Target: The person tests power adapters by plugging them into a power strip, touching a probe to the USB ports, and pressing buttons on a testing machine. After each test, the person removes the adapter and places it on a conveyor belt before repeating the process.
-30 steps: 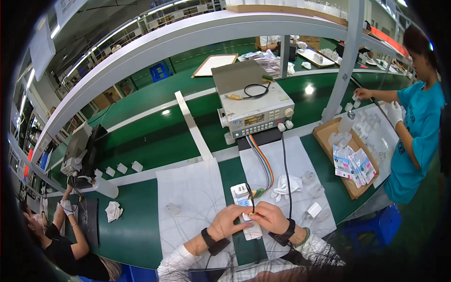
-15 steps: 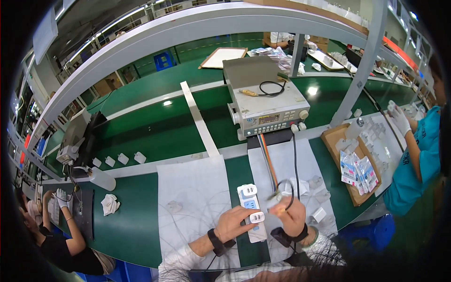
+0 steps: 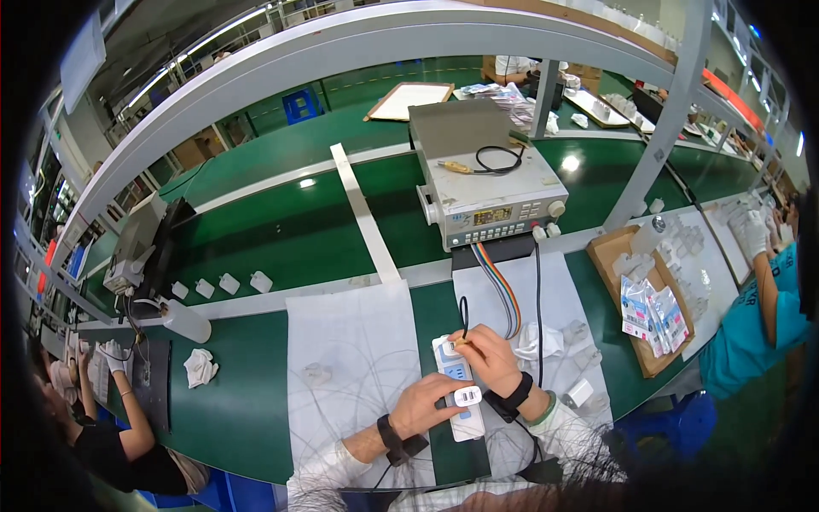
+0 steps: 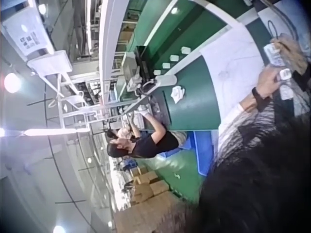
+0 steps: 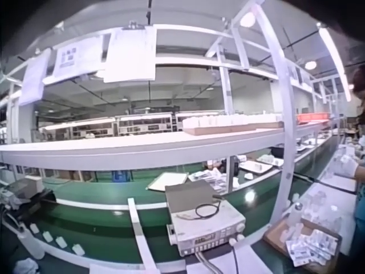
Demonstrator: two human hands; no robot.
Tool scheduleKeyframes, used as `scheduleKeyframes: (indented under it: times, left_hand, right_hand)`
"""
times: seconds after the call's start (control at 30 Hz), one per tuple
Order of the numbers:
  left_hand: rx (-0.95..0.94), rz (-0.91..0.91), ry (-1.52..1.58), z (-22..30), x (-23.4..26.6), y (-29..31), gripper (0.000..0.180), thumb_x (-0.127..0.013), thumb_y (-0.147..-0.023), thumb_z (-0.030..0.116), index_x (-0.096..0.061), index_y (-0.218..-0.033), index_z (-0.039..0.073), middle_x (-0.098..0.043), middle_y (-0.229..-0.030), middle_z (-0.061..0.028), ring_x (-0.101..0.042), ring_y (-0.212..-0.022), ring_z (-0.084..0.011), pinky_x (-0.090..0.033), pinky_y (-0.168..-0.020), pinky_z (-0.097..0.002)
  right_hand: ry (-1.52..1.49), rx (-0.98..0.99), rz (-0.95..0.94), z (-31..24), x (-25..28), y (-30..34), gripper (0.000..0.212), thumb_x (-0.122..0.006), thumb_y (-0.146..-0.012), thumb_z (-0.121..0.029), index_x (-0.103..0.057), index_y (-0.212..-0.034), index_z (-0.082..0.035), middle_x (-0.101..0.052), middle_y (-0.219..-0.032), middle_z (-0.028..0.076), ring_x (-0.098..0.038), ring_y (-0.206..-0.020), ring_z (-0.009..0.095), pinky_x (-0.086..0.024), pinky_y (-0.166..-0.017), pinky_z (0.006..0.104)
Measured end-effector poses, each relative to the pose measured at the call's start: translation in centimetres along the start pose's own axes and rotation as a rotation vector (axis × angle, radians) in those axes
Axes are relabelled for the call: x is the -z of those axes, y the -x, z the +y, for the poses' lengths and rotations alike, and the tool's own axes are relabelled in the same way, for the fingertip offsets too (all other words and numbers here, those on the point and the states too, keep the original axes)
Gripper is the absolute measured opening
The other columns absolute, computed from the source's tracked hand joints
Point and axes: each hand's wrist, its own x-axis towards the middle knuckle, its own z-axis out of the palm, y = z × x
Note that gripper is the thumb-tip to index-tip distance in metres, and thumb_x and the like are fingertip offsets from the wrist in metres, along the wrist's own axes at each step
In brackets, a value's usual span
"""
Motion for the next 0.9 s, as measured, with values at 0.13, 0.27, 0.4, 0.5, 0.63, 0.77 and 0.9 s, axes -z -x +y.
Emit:
scheduleKeyframes:
  times: [0.13, 0.27, 0.4, 0.5, 0.63, 0.77, 0.9]
  left_hand:
    - [0.021, 0.337, 0.562, 0.5, 1.4, -1.0, 0.045, -0.070, -0.082, 0.007, -0.058, -0.125, 0.006, -0.064, -0.104, -0.0047, -0.059, -0.097, -0.0169, -0.050, -0.086, -0.0310]
    - [-0.011, 0.452, 0.080, -1.0, 10.3, -9.1, 0.048, -0.065, -0.083, 0.003, -0.053, -0.129, 0.006, -0.060, -0.100, -0.0070, -0.061, -0.095, -0.0231, -0.051, -0.084, -0.0317]
    - [0.096, 0.323, -0.484, -7.4, 14.0, -16.9, 0.039, -0.066, -0.078, 0.009, -0.059, -0.117, 0.008, -0.063, -0.101, -0.0159, -0.062, -0.095, -0.0329, -0.051, -0.081, -0.0386]
    - [0.241, 0.090, -0.705, -10.2, 12.9, -21.0, 0.031, -0.068, -0.074, 0.013, -0.062, -0.104, 0.007, -0.065, -0.102, -0.0176, -0.062, -0.096, -0.0366, -0.051, -0.083, -0.0430]
    - [0.356, -0.041, -0.805, -11.6, 11.1, -22.5, 0.022, -0.063, -0.078, 0.011, -0.065, -0.099, 0.005, -0.067, -0.101, -0.0176, -0.064, -0.096, -0.0347, -0.053, -0.081, -0.0445]
    - [0.391, -0.099, -1.004, -12.5, 15.4, -22.0, 0.020, -0.059, -0.082, 0.017, -0.069, -0.096, 0.008, -0.069, -0.099, -0.0131, -0.067, -0.095, -0.0322, -0.055, -0.074, -0.0444]
    - [0.990, -0.182, -1.268, -19.4, 23.7, -16.2, 0.025, -0.060, -0.087, 0.028, -0.072, -0.108, 0.020, -0.067, -0.118, -0.0043, -0.067, -0.102, -0.0251, -0.055, -0.078, -0.0423]
  right_hand:
    - [-0.030, -0.005, -0.040, 0.4, 0.5, -0.1, 0.018, -0.061, -0.089, -0.008, -0.067, -0.106, -0.004, -0.056, -0.084, 0.007, -0.058, -0.070, 0.017, -0.047, -0.065, 0.0266]
    - [-0.115, -0.017, -0.090, 0.6, 0.6, -0.1, 0.020, -0.062, -0.088, -0.007, -0.066, -0.107, -0.005, -0.054, -0.083, 0.007, -0.057, -0.069, 0.016, -0.047, -0.065, 0.0262]
    - [-0.138, -0.008, -0.102, -0.2, 0.4, -0.1, 0.020, -0.062, -0.088, -0.007, -0.066, -0.107, -0.005, -0.053, -0.083, 0.006, -0.056, -0.069, 0.015, -0.046, -0.065, 0.0259]
    - [-0.125, -0.019, -0.086, 0.1, 0.6, -0.3, 0.020, -0.062, -0.088, -0.007, -0.066, -0.107, -0.004, -0.053, -0.083, 0.006, -0.055, -0.069, 0.015, -0.046, -0.064, 0.0255]
    - [-0.063, 0.058, -0.083, 0.4, 1.0, -0.3, 0.021, -0.063, -0.087, -0.008, -0.066, -0.108, -0.005, -0.053, -0.082, 0.006, -0.054, -0.067, 0.015, -0.045, -0.063, 0.0254]
    - [-0.042, -0.028, -0.118, 0.7, 1.1, 0.1, 0.022, -0.063, -0.088, -0.009, -0.067, -0.109, -0.005, -0.053, -0.083, 0.006, -0.054, -0.067, 0.015, -0.046, -0.063, 0.0255]
    - [-0.043, -0.032, -0.124, -0.2, 1.0, 0.3, 0.022, -0.063, -0.088, -0.011, -0.067, -0.109, -0.007, -0.055, -0.085, 0.006, -0.056, -0.068, 0.016, -0.047, -0.065, 0.0258]
